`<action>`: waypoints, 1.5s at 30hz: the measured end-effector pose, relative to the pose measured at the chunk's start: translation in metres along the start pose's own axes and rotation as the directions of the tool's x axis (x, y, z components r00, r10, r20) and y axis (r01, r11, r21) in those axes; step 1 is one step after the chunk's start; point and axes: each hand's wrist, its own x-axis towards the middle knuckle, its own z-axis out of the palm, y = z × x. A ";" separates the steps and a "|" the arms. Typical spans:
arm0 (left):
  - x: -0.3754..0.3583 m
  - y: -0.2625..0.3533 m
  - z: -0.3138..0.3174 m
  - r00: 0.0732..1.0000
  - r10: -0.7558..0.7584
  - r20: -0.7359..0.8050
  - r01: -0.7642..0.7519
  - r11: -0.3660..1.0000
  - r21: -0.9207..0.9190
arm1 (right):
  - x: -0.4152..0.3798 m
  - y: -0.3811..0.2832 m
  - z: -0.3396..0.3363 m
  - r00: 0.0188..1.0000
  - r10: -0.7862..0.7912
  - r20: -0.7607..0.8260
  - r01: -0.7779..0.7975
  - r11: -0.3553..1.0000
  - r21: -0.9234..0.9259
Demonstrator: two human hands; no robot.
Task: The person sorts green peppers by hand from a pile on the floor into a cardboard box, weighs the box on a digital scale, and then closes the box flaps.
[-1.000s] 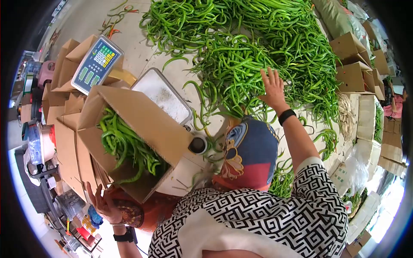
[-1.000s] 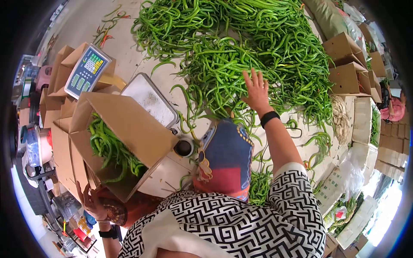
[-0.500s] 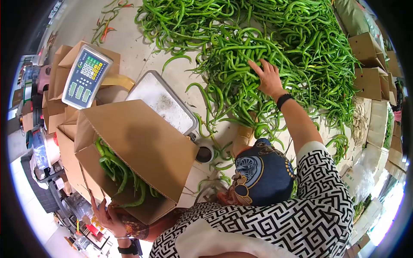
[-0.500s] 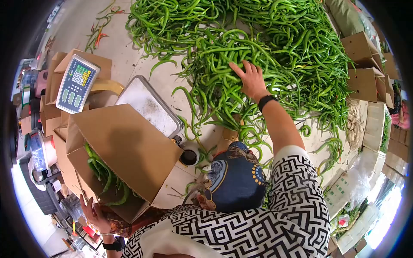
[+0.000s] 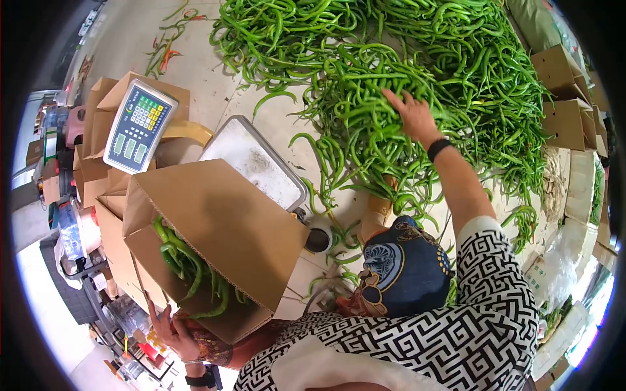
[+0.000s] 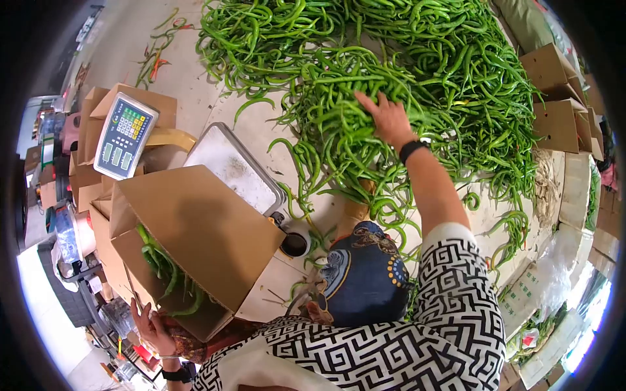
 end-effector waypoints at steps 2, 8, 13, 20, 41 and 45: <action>0.001 -0.003 0.000 0.996 0.085 -0.028 -0.083 0.994 0.064 | -0.029 -0.015 0.029 0.971 0.015 -0.237 -0.045 0.991 -0.122; 0.002 0.001 -0.004 0.999 -0.004 0.032 0.000 0.992 0.123 | -0.052 -0.033 0.038 0.933 0.104 -0.346 -0.124 0.992 -0.037; 0.003 0.019 -0.003 0.996 -0.086 0.035 0.086 0.996 0.021 | -0.012 -0.006 -0.007 0.999 0.048 0.016 -0.049 0.998 0.049; -0.001 0.009 -0.005 0.998 0.049 0.026 -0.052 0.992 0.114 | -0.063 -0.046 0.041 0.908 0.070 -0.413 -0.117 0.989 -0.089; 0.003 0.014 0.001 0.979 -0.183 0.092 0.194 0.973 -0.126 | -0.060 -0.030 0.029 0.920 0.013 -0.392 -0.045 0.996 -0.072; 0.006 0.021 -0.001 0.999 -0.010 0.051 0.009 1.000 0.026 | -0.065 -0.025 -0.008 0.940 0.012 -0.342 -0.016 1.000 -0.008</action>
